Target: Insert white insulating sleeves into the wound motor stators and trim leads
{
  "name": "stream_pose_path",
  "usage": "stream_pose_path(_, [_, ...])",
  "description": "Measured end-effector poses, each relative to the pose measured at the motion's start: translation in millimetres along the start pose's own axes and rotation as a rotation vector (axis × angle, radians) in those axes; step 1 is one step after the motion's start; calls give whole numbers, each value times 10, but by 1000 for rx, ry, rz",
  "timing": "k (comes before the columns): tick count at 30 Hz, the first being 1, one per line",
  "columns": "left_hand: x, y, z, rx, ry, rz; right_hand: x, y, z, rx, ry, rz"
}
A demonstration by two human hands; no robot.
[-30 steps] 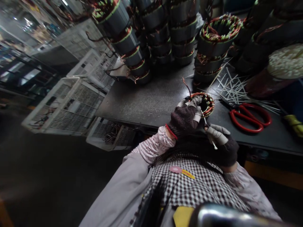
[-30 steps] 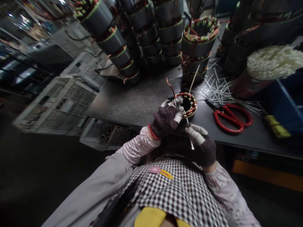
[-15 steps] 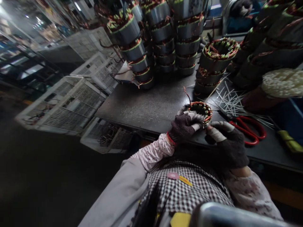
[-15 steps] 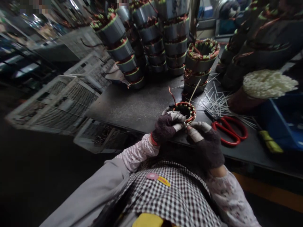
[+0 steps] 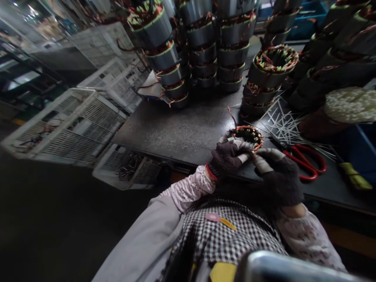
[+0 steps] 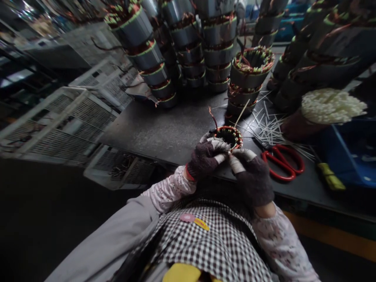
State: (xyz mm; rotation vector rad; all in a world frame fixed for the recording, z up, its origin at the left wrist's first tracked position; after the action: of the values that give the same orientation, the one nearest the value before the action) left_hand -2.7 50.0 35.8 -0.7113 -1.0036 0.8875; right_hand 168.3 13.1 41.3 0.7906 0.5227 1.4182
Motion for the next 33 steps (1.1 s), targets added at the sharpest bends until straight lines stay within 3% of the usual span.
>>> stream_pose_path(3, [8, 10, 17, 12, -2, 0, 55, -26, -77, -19, 108, -38])
stream_pose_path(8, [7, -38, 63, -13, 45, -67, -45, 177, 124, -93, -45, 69])
stream_pose_path(13, [40, 9, 113, -53, -6, -91, 44, 317, -32, -236, 231, 91])
stream_pose_path(17, [73, 29, 94, -40, -9, -124, 189, 194, -78, -262, 243, 72])
stream_pose_path(20, [82, 30, 81, -20, -28, -110, 94, 172, -39, -118, 265, 64])
stream_pose_path(23, [96, 18, 57, 22, -21, -81, -87, 140, 17, 230, 334, -8])
stream_pose_path(25, [97, -4, 36, 76, 10, -79, -159, 81, 69, 422, 305, -51])
stream_pose_path(28, [74, -38, 35, 143, 24, -145, -131, 15, 113, 413, 184, 14])
stream_pose_path(30, [51, -45, 29, 168, 56, -214, -64, 36, 41, 403, 194, 81])
stream_pose_path(33, [27, -27, 24, 184, 91, -259, 22, 72, -117, 517, 236, 69])
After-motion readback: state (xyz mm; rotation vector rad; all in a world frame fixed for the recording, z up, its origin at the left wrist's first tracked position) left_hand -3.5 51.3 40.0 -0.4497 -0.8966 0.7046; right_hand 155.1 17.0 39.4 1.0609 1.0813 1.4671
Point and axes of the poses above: each hand's wrist, its own x-axis towards the middle knuckle, its own z-axis out of the back of the hand, y = z × x, the point moved 5 cm from there along x, towards the middle knuckle, and after that the axes turned 14 degrees about -x, right-handed, at the moved point
